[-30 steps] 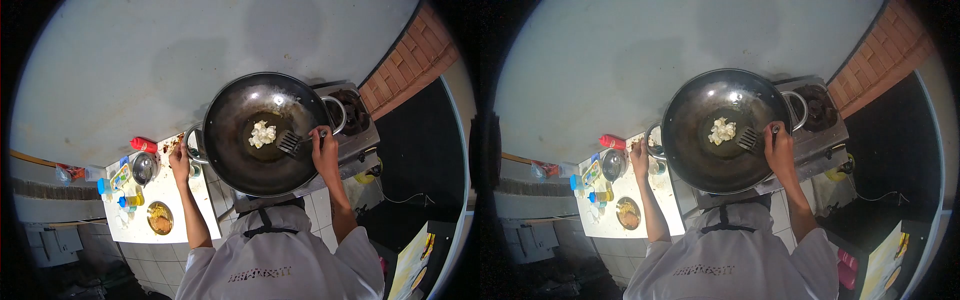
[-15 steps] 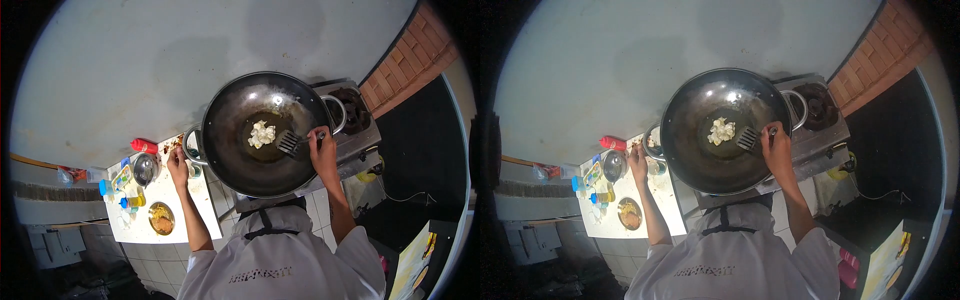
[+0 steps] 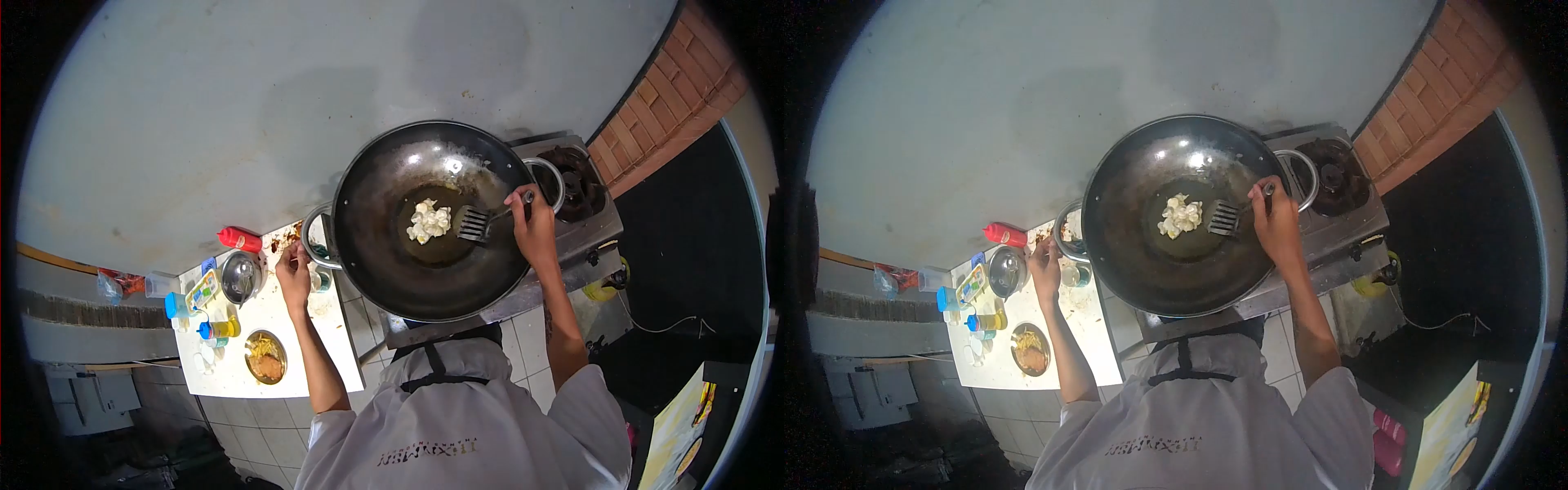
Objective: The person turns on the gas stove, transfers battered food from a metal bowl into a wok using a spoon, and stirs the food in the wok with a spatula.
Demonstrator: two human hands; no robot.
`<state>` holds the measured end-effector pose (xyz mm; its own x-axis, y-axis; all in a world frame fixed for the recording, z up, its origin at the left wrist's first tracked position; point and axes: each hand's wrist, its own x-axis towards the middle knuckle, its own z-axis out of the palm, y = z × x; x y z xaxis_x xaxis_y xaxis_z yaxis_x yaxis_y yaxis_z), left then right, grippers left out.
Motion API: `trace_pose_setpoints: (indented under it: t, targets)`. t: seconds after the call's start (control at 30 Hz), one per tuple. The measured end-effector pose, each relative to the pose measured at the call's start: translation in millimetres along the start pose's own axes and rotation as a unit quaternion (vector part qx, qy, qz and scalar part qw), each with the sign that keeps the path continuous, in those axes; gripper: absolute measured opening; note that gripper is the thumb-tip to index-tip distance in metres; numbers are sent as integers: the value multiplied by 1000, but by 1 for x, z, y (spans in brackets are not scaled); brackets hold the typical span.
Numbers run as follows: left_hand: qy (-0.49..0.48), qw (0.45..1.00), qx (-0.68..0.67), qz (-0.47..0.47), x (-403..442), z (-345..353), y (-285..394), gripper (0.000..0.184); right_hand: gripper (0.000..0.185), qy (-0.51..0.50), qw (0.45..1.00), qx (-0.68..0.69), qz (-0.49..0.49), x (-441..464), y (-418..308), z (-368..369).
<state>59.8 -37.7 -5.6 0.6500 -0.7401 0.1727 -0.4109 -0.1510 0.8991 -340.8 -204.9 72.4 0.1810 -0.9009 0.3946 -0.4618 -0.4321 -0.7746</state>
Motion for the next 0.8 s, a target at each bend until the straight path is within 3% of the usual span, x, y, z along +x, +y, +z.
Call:
trace_pose_setpoints:
  t: [0.57, 0.63, 0.8]
  targets:
    - [-7, 1000, -11, -24, -2, 2, 10, 27, 14, -32, 998, 59, 1, 24, 28, 0]
    - [-5, 1000, -5, -30, -2, 2, 11, 27, 13, -31, 995, 77, -51, 23, 28, 2]
    - [-3, 1000, 13, -17, -4, 2, 16, 27, 12, -29, 997, 68, -14, 21, 30, -2]
